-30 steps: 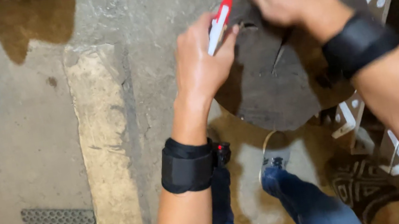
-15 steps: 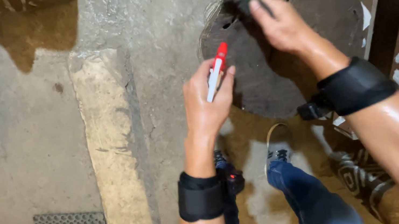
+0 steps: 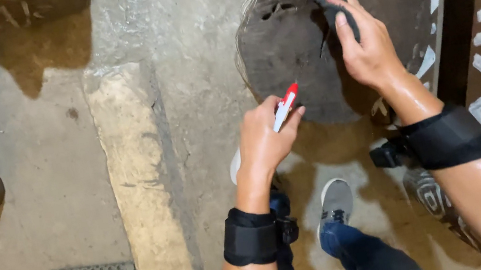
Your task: The person wipes the surfaces of several wooden stools and a small wooden table using a black cloth. The person holds a red-capped spray bottle in the left hand throughout but does not visibly spray. The person moves from one stool to another and finishes by wiping the tabletop.
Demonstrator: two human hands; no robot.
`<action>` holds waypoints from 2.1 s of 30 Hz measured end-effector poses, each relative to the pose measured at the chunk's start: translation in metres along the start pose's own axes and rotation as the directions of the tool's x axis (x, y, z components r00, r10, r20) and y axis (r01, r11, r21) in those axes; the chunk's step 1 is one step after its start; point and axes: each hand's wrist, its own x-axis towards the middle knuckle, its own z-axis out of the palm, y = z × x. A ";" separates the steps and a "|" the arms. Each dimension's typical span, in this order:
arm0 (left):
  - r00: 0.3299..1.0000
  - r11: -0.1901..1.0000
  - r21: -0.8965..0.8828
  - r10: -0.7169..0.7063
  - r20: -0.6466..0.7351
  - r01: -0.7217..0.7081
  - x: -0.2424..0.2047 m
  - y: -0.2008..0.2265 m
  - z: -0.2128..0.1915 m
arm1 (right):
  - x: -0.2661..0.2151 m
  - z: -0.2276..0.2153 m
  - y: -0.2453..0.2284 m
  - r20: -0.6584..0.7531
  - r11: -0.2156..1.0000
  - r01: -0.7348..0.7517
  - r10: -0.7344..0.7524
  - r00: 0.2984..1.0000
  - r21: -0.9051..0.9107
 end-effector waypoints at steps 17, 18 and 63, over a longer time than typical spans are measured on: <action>0.889 0.958 -0.275 -0.050 -0.455 -0.087 -0.051 0.021 0.009 | -0.032 0.048 0.011 0.566 0.815 0.480 -0.241 0.789 -0.323; 0.887 0.958 -0.278 -0.062 -0.457 -0.076 -0.052 0.019 0.008 | -0.018 0.051 0.013 0.576 0.816 0.484 -0.240 0.782 -0.316; 0.985 0.938 -0.317 0.096 -0.147 -0.139 -0.047 0.060 0.063 | -0.099 -0.013 0.034 0.564 0.832 0.440 -0.195 0.803 -0.338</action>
